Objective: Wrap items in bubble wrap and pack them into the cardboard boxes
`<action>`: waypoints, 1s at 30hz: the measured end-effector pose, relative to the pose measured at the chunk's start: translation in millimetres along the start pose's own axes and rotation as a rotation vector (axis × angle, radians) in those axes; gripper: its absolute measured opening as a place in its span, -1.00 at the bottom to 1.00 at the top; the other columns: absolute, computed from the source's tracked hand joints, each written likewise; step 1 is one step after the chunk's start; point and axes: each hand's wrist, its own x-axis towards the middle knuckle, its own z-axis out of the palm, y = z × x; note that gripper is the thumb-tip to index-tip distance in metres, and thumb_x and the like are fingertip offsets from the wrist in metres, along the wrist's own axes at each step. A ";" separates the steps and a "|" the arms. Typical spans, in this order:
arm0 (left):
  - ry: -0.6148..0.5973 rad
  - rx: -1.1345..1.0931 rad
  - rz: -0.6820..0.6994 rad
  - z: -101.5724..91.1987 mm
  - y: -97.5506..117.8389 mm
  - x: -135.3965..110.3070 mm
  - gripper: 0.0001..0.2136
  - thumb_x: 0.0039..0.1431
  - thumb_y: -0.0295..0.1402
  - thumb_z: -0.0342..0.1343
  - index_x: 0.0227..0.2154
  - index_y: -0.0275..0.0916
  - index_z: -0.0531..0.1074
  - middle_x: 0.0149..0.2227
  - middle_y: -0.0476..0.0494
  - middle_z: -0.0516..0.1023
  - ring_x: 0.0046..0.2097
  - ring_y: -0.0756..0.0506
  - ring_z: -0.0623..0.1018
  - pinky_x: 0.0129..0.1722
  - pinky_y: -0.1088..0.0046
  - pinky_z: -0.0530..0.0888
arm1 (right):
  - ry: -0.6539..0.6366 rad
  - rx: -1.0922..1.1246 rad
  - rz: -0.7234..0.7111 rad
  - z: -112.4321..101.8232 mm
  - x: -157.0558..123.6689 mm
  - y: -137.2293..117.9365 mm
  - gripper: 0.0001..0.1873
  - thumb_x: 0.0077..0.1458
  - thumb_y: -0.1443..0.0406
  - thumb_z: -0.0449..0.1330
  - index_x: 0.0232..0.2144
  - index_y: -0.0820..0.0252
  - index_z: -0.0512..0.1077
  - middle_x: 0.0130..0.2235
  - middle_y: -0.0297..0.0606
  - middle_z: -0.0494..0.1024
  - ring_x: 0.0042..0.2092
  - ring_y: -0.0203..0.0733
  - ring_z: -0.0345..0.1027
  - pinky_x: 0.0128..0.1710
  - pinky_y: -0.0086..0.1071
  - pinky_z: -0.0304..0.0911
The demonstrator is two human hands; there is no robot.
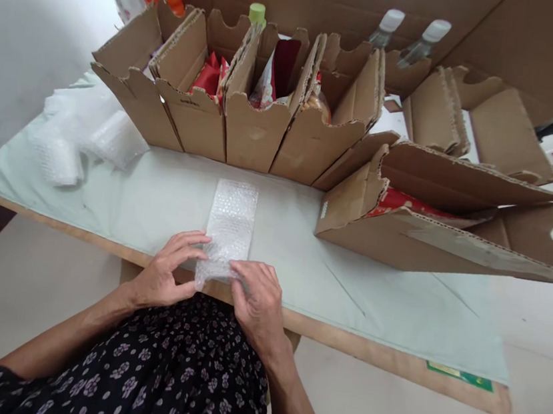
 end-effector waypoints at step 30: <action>0.016 0.212 -0.241 28.2 -13.3 4.6 -0.75 0.27 -0.51 0.15 -0.01 -0.24 0.51 -0.35 -0.07 0.62 -0.23 -0.17 0.54 -0.16 0.22 0.43 | 0.159 -0.262 0.204 25.7 -0.6 19.9 -0.62 0.37 0.16 0.17 0.13 0.22 0.44 -0.20 -0.14 0.64 -0.26 -0.09 0.49 -0.20 -0.21 0.37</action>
